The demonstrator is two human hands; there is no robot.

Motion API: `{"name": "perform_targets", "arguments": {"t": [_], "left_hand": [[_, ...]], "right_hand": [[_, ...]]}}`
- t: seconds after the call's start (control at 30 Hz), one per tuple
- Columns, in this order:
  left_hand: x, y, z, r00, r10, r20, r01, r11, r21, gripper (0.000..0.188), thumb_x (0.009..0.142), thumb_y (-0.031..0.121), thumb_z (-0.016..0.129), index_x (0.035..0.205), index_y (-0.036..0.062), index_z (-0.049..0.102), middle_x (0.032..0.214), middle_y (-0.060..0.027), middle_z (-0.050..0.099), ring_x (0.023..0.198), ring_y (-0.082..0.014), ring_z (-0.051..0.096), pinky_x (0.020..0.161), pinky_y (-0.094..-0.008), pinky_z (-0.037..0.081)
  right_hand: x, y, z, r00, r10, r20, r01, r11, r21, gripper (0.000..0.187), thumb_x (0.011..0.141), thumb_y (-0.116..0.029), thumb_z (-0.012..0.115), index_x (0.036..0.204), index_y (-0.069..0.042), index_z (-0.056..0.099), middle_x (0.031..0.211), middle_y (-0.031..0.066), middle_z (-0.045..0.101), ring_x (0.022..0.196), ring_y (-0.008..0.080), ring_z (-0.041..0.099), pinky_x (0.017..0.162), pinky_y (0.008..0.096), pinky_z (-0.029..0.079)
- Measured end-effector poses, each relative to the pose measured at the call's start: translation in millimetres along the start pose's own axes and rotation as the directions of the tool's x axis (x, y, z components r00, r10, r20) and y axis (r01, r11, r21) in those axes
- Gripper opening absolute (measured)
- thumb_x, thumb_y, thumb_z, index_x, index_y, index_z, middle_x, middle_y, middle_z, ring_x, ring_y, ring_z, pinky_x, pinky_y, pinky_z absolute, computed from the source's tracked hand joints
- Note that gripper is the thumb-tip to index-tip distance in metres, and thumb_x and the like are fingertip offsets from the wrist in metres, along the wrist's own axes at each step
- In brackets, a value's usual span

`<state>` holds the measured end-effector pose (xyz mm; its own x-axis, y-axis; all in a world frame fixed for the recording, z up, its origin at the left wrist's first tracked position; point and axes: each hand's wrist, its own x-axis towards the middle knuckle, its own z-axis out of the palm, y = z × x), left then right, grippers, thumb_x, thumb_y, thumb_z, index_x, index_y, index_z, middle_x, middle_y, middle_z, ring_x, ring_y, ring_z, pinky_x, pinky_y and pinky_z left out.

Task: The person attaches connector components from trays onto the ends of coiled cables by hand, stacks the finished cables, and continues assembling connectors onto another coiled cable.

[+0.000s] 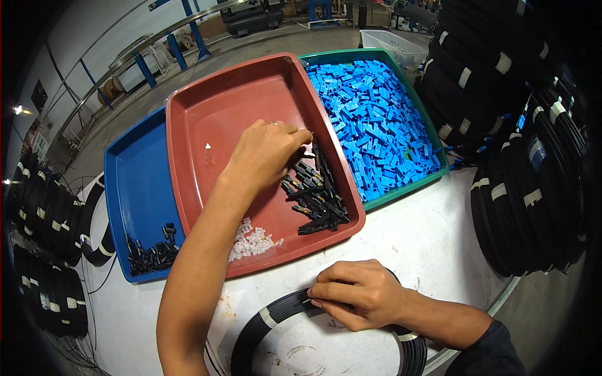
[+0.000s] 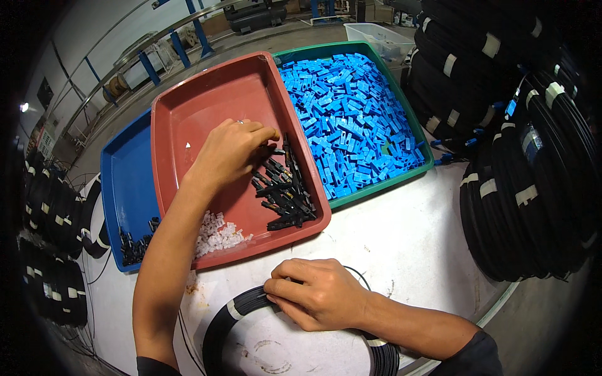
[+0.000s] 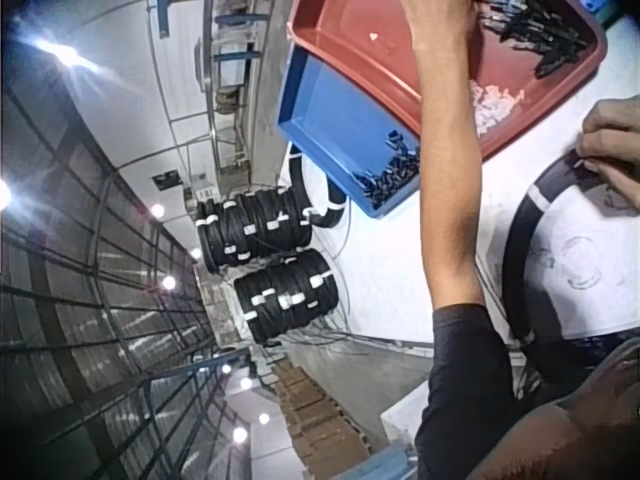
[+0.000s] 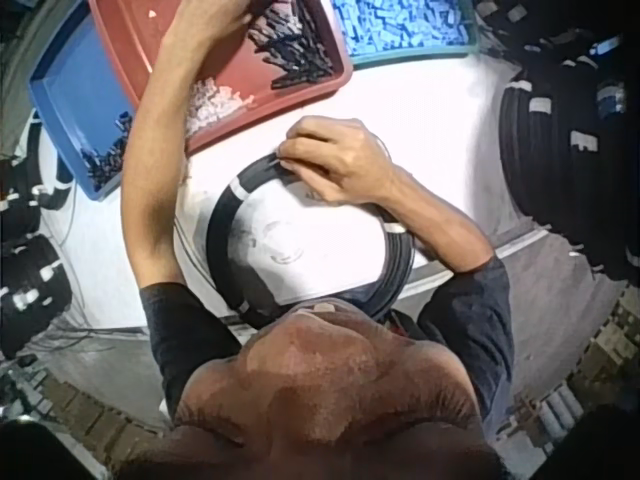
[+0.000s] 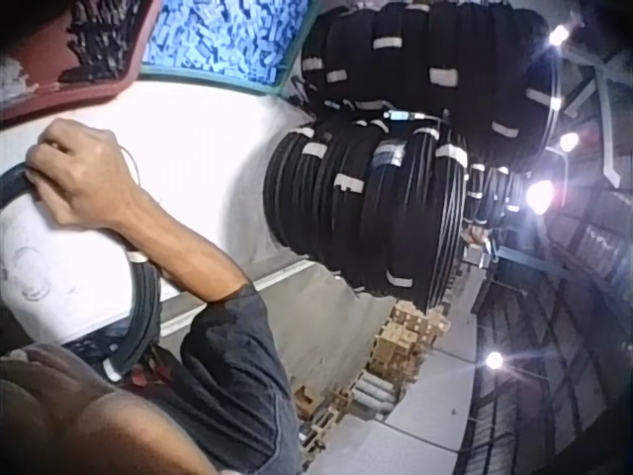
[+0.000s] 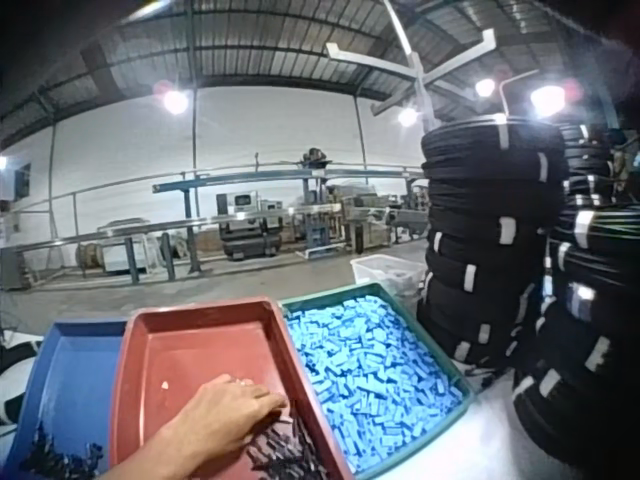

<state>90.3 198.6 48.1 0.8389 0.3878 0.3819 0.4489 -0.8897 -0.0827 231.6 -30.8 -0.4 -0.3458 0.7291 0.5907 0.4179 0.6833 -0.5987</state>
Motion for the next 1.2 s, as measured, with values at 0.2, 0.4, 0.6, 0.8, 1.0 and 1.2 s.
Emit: {"name": "perform_targets", "arguments": {"t": [0.2, 0.4, 0.6, 0.8, 1.0, 1.2], "left_hand": [[-15, 7, -18, 0.972, -0.210, -0.106, 0.142, 0.882, -0.450, 0.033, 0.087, 0.004, 0.068, 0.120, 0.0049, 0.068, 0.092, -0.0129, 0.066, 0.081, -0.0269, 0.064, 0.075, -0.0346, 0.052], [-64, 46, -40, 0.897, -0.439, 0.045, 0.171, 0.251, -0.953, 0.023, 0.098, 0.014, 0.069, 0.117, 0.0020, 0.064, 0.101, -0.0016, 0.065, 0.091, -0.0088, 0.060, 0.082, -0.0256, 0.051], [-111, 97, -48, 0.864, -0.504, 0.002, -0.007, -0.016, -1.000, 0.019, 0.093, -0.001, 0.069, 0.108, 0.0019, 0.059, 0.108, -0.0085, 0.067, 0.101, -0.0124, 0.065, 0.090, -0.0290, 0.055], [-149, 121, -30, 0.834, -0.551, -0.003, 0.014, 0.028, -0.999, 0.023, 0.088, -0.006, 0.072, 0.103, 0.0038, 0.058, 0.106, -0.0107, 0.068, 0.105, -0.0151, 0.067, 0.091, -0.0306, 0.056], [-149, 133, -18, 0.847, -0.529, 0.060, 0.060, -0.017, -0.998, 0.023, 0.087, -0.008, 0.072, 0.101, 0.0031, 0.057, 0.106, -0.0133, 0.070, 0.101, -0.0159, 0.068, 0.089, -0.0291, 0.056], [-154, 135, -13, 0.838, -0.543, 0.056, 0.074, 0.011, -0.997, 0.023, 0.085, -0.009, 0.070, 0.099, 0.0014, 0.055, 0.104, -0.0162, 0.068, 0.100, -0.0166, 0.068, 0.089, -0.0289, 0.057]], "right_hand": [[-1, -1, 0, 1.000, -0.004, -0.005, 0.004, 1.000, 0.000, 0.016, 0.081, -0.007, 0.076, 0.095, -0.004, 0.070, 0.087, 0.0080, 0.065, 0.070, 0.0249, 0.066, 0.061, 0.0340, 0.055], [1, -5, -1, 0.994, 0.026, -0.105, -0.025, 1.000, 0.016, 0.015, 0.079, 0.000, 0.078, 0.094, -0.001, 0.074, 0.087, 0.0116, 0.069, 0.069, 0.0235, 0.068, 0.059, 0.0314, 0.055], [-1, -8, -2, 0.990, 0.053, -0.128, -0.048, 0.998, 0.038, 0.014, 0.082, 0.003, 0.076, 0.094, -0.002, 0.075, 0.091, 0.0089, 0.069, 0.075, 0.0156, 0.068, 0.063, 0.0270, 0.054], [2, -10, 0, 0.989, 0.020, -0.144, -0.010, 0.998, 0.064, 0.014, 0.083, 0.004, 0.076, 0.096, 0.000, 0.074, 0.115, 0.0139, 0.066, 0.086, 0.0184, 0.070, 0.065, 0.0270, 0.055], [-1, 1, 2, 0.987, -0.077, -0.138, 0.083, 0.996, 0.037, 0.016, 0.082, 0.004, 0.076, 0.097, 0.000, 0.074, 0.110, 0.0130, 0.070, 0.093, 0.0192, 0.071, 0.069, 0.0278, 0.057], [-1, -1, 0, 0.996, 0.013, -0.088, -0.007, 0.998, 0.068, 0.015, 0.082, 0.003, 0.077, 0.096, 0.001, 0.074, 0.105, 0.0127, 0.071, 0.084, 0.0202, 0.072, 0.068, 0.0294, 0.057]]}}
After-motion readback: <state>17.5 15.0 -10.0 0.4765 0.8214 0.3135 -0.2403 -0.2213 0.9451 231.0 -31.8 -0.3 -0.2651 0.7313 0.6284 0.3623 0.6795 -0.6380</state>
